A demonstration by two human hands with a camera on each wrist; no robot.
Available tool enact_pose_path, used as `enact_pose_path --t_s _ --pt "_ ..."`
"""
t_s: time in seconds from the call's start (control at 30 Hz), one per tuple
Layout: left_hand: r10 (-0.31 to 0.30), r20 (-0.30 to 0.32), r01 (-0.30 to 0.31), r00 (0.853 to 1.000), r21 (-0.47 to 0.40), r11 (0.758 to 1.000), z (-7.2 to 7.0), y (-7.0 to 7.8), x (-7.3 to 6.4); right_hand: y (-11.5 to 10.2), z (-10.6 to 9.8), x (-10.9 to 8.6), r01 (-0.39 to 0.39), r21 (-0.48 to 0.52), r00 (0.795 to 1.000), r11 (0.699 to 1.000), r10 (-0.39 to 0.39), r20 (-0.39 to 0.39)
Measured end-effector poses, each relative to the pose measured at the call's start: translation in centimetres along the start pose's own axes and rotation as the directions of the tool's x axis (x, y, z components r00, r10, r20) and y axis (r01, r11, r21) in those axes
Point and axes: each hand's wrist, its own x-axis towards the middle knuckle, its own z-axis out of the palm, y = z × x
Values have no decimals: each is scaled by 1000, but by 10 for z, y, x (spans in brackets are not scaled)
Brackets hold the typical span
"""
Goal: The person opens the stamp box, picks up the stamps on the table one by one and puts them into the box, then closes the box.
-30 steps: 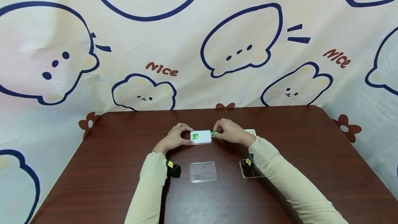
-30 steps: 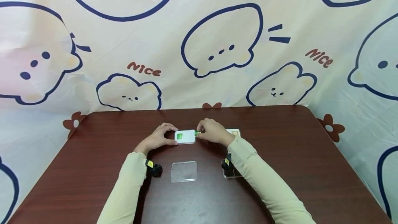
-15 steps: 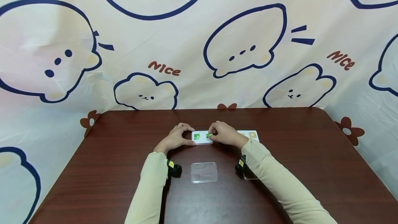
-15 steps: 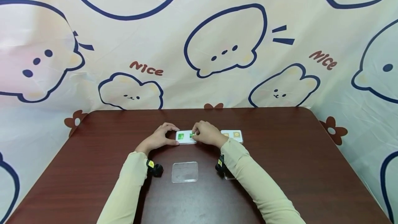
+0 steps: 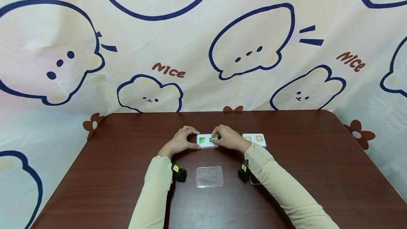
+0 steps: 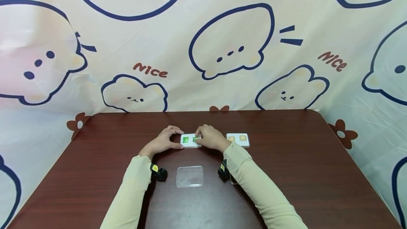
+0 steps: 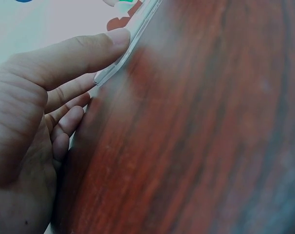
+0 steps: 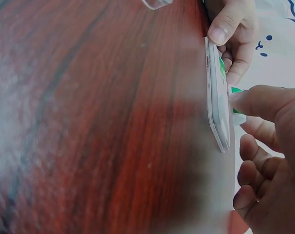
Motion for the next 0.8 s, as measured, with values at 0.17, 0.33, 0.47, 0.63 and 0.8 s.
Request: enact_pose_path --t_s 0.17,0.33,0.47,0.63,0.8 --pt "-1 -1 1 1000 3 1000 1 0 0 1 1 0 -5 -10 1000 1000 5 0" --pt "6 -4 -6 1000 9 1000 1 0 -1 4 4 0 -19 -20 1000 1000 19 12" --pt "11 -4 -11 1000 12 1000 1 -1 0 4 5 -1 -23 -19 1000 1000 23 13" --pt "8 -7 -8 1000 6 1000 1 -2 1 5 4 -1 -25 -7 1000 1000 25 15" --pt "12 -5 -12 1000 11 1000 1 -3 0 8 5 -2 -20 -6 1000 1000 20 -4"
